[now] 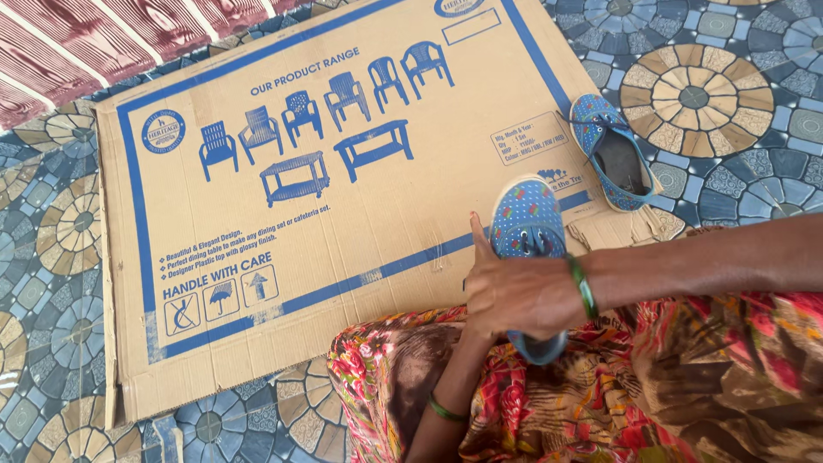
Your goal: The person sits on the floor and uses a small tool to thread a lace through the eyelets of a blue shoe. They repeatedly pull the lace through, adjust the shoe, and continue threading the lace through multiple eyelets on the shoe.
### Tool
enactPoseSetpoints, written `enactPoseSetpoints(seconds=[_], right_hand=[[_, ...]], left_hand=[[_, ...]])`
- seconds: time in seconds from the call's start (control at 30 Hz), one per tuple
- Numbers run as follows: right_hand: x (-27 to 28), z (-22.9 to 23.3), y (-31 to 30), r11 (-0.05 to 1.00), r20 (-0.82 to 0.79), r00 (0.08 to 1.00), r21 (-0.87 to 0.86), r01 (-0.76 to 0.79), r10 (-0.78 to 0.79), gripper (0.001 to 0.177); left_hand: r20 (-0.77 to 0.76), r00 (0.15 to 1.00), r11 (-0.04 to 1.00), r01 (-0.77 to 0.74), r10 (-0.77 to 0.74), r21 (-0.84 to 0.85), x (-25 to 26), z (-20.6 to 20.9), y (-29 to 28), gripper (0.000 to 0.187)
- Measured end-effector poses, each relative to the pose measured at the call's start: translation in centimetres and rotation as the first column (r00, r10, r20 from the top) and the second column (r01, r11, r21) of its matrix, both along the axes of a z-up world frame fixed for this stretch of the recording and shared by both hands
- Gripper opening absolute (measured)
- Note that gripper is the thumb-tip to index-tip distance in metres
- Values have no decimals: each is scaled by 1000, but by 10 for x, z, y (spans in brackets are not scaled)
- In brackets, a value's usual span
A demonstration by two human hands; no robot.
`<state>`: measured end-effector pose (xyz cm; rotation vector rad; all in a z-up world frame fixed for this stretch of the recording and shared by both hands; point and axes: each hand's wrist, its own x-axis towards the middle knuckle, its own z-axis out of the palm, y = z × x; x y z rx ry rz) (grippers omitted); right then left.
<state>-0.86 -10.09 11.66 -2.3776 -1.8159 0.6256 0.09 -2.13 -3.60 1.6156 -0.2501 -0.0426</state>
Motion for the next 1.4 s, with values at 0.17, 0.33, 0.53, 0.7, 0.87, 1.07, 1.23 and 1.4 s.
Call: enactPoseSetpoints(seconds=[0.17, 0.33, 0.53, 0.7, 0.87, 1.07, 1.23, 1.4], right_hand=[[12, -2, 1, 963, -259, 936, 65, 262, -237, 6], [60, -5, -23, 912, 170, 914, -129, 391, -368, 16], [82, -20, -52, 913, 716, 668, -109, 394, -203, 40], [89, -16, -50, 978, 914, 405, -69, 195, -16, 28], [84, -8, -47, 999, 967, 254, -5, -47, 17, 24], [81, -5, -44, 996, 931, 365, -34, 81, 2, 21], [80, -8, -55, 972, 863, 503, -84, 220, -39, 10], [81, -16, -60, 968, 844, 535, -94, 231, -46, 11]], left_hand=[[-12, 1000, 997, -26, 25, -67, 15, -28, 10, 114], [85, 990, 958, -131, 112, 254, 28, -35, 26, 116], [30, 990, 795, -129, 138, 593, 40, -58, 27, 112], [102, 989, 814, -149, 111, 562, 51, -96, 27, 91], [220, 973, 786, -187, 67, 589, 54, -123, 26, 71], [132, 991, 762, -109, 31, 638, 51, -120, 26, 69], [132, 991, 775, -90, 9, 626, 45, -111, 25, 67], [102, 995, 764, -68, 3, 642, 44, -112, 27, 65]])
